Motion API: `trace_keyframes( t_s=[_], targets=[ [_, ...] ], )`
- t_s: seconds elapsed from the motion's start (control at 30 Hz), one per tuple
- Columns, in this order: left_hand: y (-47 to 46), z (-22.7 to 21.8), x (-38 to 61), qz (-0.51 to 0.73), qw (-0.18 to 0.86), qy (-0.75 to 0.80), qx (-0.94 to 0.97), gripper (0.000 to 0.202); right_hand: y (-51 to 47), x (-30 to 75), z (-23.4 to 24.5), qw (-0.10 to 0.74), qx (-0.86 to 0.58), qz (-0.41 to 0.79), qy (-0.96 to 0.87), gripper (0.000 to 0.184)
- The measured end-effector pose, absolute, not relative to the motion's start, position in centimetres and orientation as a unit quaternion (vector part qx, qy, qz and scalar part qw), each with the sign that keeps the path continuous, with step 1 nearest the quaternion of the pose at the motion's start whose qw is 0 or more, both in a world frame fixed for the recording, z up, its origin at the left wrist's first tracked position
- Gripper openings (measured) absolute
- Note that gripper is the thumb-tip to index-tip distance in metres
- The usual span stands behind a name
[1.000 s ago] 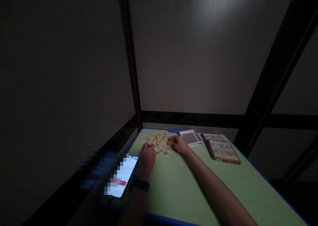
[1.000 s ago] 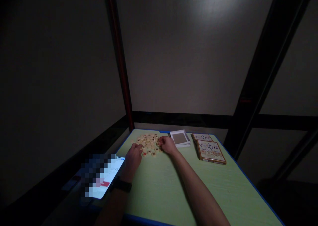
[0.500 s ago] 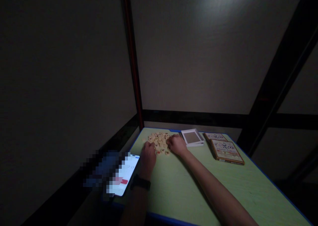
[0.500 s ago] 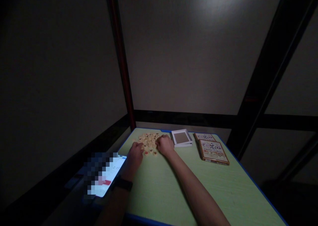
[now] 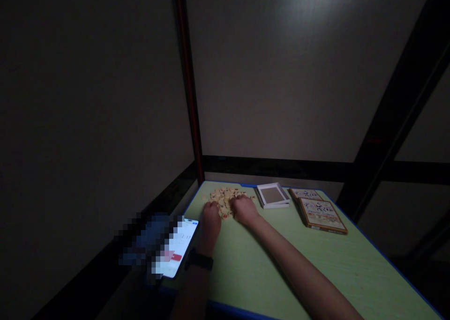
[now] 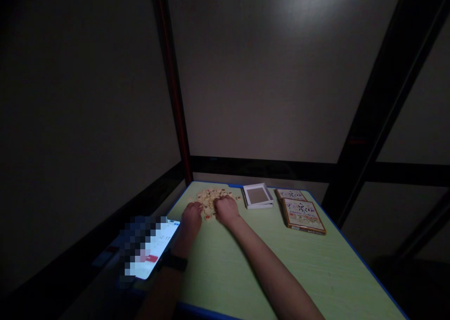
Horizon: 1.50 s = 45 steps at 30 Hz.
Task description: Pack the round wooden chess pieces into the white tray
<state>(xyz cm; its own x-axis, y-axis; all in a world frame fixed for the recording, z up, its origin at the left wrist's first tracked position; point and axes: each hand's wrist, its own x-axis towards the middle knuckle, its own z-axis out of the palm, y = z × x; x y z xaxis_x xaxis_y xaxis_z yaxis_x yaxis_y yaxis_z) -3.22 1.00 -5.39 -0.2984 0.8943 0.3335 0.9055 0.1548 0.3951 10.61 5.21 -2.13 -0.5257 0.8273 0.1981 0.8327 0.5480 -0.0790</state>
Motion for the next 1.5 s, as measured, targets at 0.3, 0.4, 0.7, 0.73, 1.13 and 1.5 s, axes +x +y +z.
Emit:
trace_keyframes(
  t_s=[0.3,0.4,0.7,0.73,1.13,1.5],
  targets=[
    [1.3,-5.7,-4.2,-0.262,-0.012,-0.76,-0.595,0.024,6.3,11.1,-2.5,0.11,-0.474,0.017,-0.874,0.034],
    [1.4,-6.3,-4.1,-0.239,0.011,-0.761,-0.603,0.025,6.8,11.7,-2.6,0.122,-0.478,0.04,-0.869,0.031],
    [1.5,-7.2,-4.1,-0.247,-0.001,-0.753,-0.61,0.026,7.9,12.7,-2.8,0.13,-0.481,0.06,-0.865,0.026],
    [1.5,-7.2,-4.1,-0.25,-0.002,-0.75,-0.613,0.026,7.9,12.8,-2.8,0.129,-0.481,0.056,-0.865,0.026],
    [1.1,-6.1,-4.0,-0.248,-0.016,-0.744,-0.621,0.026,5.8,11.1,-2.3,0.134,-0.399,0.016,-0.907,0.033],
    [0.9,-6.3,-3.8,-0.278,0.01,-0.742,-0.609,0.026,6.1,9.2,-1.3,0.066,-0.446,-0.003,-0.893,0.028]
  ],
)
